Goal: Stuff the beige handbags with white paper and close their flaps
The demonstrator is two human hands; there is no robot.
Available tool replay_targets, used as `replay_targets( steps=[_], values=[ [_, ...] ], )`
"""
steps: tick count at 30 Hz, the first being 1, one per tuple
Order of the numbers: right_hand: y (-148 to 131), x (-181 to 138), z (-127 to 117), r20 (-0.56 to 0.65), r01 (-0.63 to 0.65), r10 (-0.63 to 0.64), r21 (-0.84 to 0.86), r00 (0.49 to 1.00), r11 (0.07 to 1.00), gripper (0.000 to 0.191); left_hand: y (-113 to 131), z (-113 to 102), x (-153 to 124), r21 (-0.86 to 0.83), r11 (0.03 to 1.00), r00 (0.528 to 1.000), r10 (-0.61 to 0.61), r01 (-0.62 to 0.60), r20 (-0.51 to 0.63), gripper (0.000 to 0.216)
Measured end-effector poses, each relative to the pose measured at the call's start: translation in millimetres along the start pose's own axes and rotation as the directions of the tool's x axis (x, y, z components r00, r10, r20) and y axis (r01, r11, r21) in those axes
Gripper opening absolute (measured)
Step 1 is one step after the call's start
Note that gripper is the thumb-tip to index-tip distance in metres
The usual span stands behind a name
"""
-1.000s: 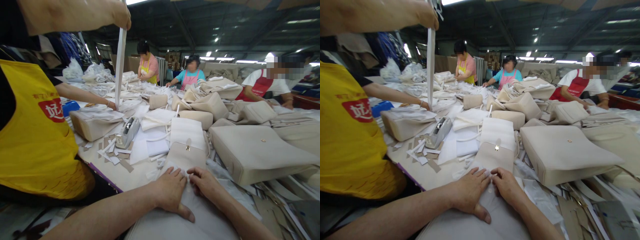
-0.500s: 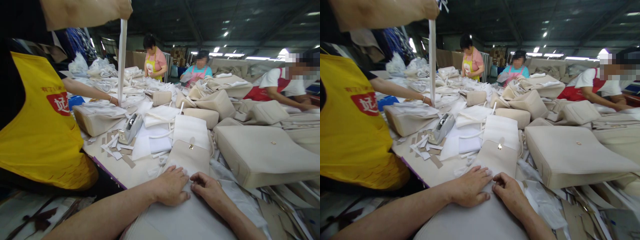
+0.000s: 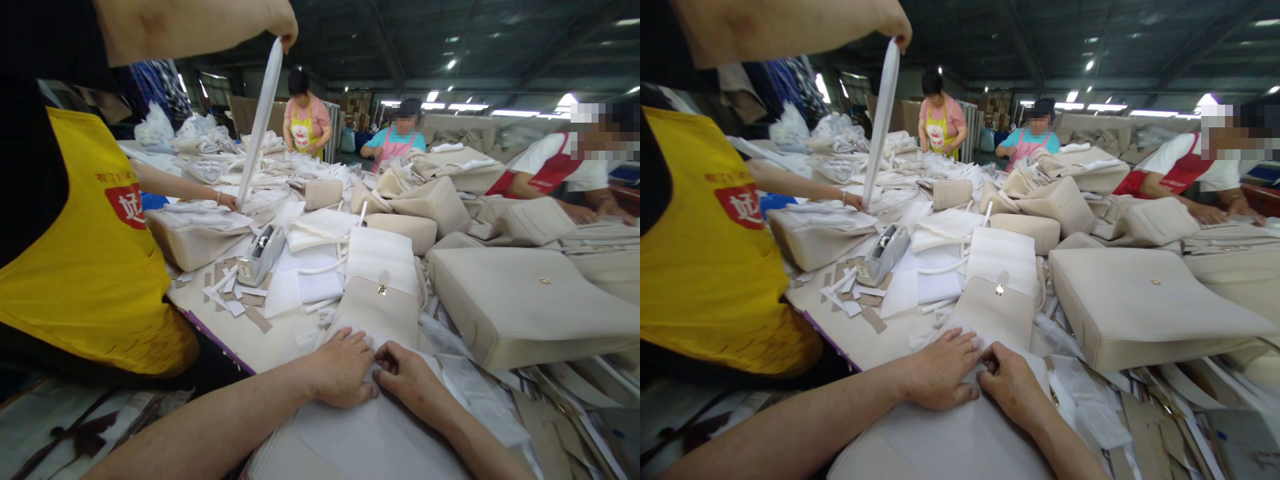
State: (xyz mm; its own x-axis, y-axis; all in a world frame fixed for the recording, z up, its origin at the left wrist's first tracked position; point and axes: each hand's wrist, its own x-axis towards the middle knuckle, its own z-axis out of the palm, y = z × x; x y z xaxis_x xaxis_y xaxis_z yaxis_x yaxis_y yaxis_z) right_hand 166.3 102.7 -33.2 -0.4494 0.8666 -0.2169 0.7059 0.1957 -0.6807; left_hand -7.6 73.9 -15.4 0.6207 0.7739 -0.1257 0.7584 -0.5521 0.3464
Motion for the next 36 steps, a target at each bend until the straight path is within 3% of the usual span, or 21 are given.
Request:
replay_targets(
  steps=[7, 16, 25, 31, 36],
  values=[
    [1, 2, -1, -0.023, -0.007, 0.006, -0.031, 1.000, 1.000, 0.017, -3, 4, 1, 0.017, 1.000, 1.000, 0.015, -0.015, -0.001, 0.063],
    [10, 0, -4, 0.048, -0.095, 0.087, 0.186, 0.995, 0.978, 0.021, -3, 4, 0, 0.001, 1.000, 1.000, 0.012, -0.012, -0.011, 0.060],
    [1, 1, -1, 0.034, -0.034, 0.035, -0.026, 0.999, 0.999, 0.025, -3, 6, 0, 0.023, 1.000, 0.999, 0.019, -0.019, -0.028, 0.059],
    [3, -1, -2, 0.044, -0.041, 0.041, -0.003, 0.998, 0.999, 0.030, -3, 8, 0, 0.025, 1.000, 1.000, 0.013, -0.012, -0.017, 0.059],
    [1, -3, -2, 0.036, -0.067, 0.064, 0.063, 0.997, 0.996, 0.023, -4, 9, 0, 0.028, 0.999, 0.999, 0.028, -0.027, -0.040, 0.061]
  ],
)
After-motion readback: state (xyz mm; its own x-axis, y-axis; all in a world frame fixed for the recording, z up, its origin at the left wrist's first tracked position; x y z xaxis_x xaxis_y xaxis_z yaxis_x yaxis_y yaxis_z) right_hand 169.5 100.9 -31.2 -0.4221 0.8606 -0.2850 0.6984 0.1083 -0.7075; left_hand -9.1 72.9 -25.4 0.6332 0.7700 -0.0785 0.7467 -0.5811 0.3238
